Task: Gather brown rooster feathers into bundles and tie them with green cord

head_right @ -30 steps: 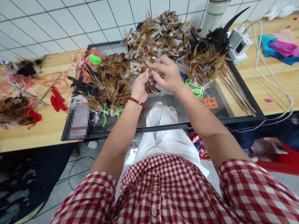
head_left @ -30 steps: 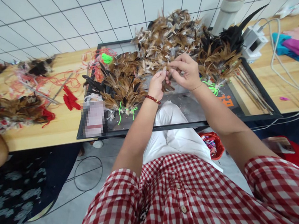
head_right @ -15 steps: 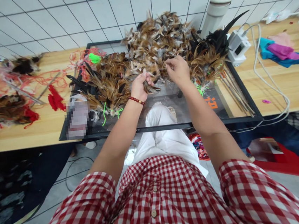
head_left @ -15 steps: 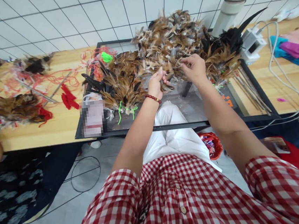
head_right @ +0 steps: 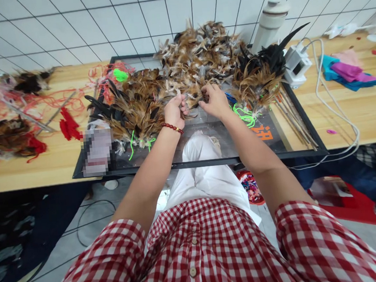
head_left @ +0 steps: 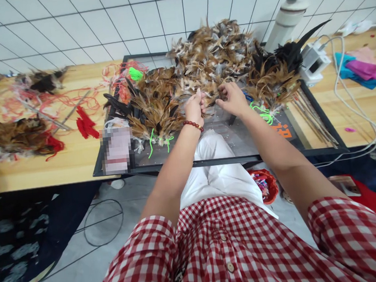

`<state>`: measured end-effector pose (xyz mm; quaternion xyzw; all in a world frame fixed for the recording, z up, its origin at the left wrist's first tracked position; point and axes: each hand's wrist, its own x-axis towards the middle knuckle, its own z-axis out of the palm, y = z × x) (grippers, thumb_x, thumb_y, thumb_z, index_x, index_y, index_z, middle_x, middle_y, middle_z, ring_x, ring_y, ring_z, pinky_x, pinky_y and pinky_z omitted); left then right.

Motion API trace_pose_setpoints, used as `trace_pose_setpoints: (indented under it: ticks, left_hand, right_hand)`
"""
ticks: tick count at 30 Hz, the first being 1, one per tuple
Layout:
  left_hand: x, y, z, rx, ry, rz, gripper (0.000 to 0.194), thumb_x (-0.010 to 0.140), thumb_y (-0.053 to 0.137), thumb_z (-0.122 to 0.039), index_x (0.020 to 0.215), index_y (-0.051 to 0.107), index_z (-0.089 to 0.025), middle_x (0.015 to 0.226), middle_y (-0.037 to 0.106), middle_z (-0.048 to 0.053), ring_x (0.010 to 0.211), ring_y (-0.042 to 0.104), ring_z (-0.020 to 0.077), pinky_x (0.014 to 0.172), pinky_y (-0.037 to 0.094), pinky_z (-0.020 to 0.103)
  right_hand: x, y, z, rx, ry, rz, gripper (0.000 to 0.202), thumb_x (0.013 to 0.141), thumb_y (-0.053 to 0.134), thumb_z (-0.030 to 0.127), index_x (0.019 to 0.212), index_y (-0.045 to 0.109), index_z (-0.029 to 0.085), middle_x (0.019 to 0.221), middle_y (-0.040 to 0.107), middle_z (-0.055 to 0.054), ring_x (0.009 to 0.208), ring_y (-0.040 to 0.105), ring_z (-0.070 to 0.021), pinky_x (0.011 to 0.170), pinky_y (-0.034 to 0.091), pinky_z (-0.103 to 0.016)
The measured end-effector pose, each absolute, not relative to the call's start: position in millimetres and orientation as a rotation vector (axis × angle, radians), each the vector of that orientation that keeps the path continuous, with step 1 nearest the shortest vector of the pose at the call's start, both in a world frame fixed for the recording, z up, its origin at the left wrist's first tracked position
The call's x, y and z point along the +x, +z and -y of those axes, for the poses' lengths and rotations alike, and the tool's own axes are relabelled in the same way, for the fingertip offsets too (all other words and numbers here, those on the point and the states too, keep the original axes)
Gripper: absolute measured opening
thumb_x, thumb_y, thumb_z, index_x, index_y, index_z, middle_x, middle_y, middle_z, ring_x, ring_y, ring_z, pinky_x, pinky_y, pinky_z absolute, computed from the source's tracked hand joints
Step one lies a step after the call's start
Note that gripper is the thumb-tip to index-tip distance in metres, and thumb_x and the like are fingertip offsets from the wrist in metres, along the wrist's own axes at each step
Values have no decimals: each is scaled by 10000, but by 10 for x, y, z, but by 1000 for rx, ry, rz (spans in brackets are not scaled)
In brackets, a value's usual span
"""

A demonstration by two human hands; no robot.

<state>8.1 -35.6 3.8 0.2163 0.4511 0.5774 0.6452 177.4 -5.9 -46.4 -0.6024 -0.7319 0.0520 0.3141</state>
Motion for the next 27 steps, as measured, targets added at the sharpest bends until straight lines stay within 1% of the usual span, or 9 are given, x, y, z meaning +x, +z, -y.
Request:
trace_pose_setpoints:
  ticks: [2,6,8,12,15,20,22,24,27]
  left_hand:
    - [70,57,369,504,1304,-1075,391,1005,721,-397,713,593,-170,533,430,-77,384,290,-7,405,183,179]
    - [54,60,364,509,1292,-1153,409,985,731,-462,717,600,-182,526,428,-75,377,292,2,403,165,196]
    - [49,36,345,508,1290,-1179,398,965,741,-506,748,625,-194,535,437,-75,391,326,18,402,188,200]
    - [39,-31,303,513,1304,-1180,393,943,737,-582,831,672,-212,571,458,-70,435,398,38,417,243,198]
    - [32,-42,298,527,1338,-1142,350,950,741,-552,869,684,-216,610,508,-63,464,425,39,441,285,188]
    - [29,27,331,510,1427,-1117,236,1046,607,-228,820,639,-167,666,514,-58,463,354,9,455,266,180]
    - [33,40,338,511,1437,-1137,240,1046,603,-206,813,647,-164,684,526,-53,476,363,11,478,276,194]
    - [43,29,336,541,1422,-1143,226,1020,669,-248,808,673,-171,712,581,-43,494,392,17,504,297,204]
    - [71,-19,328,632,1412,-1129,249,947,782,-330,765,698,-182,750,675,-21,566,497,42,543,353,189]
  right_hand:
    - [1764,-441,97,-1551,80,1994,426,823,682,271,1242,731,207,1275,711,-165,1188,648,-358,1029,519,-538]
    - [1799,-344,127,-1638,20,1984,210,897,606,241,1038,760,225,1272,725,-154,1267,620,-386,1079,460,-598]
    - [1842,-302,92,-1644,68,1873,186,909,581,242,997,743,212,1194,751,-144,1182,666,-348,1044,494,-542]
    - [1900,-285,-16,-1494,382,1696,169,928,578,339,916,696,218,853,746,-66,822,688,-235,817,565,-399]
    - [1882,-295,-50,-1387,482,1680,193,908,621,381,976,709,222,778,730,-35,738,692,-219,750,575,-386]
    - [1866,-193,41,-1380,343,1770,386,949,584,373,1280,729,238,934,807,-62,890,784,-276,867,614,-468]
    - [1883,-119,101,-1402,234,1818,373,947,568,333,1252,765,244,1013,830,-78,1024,791,-309,963,600,-501]
    - [1895,-57,149,-1397,156,1886,325,946,552,292,1142,808,252,1062,838,-79,1116,780,-316,1027,577,-499]
    - [1887,-25,180,-1308,107,2018,310,966,516,245,993,824,272,1074,836,-59,1115,775,-280,1050,559,-470]
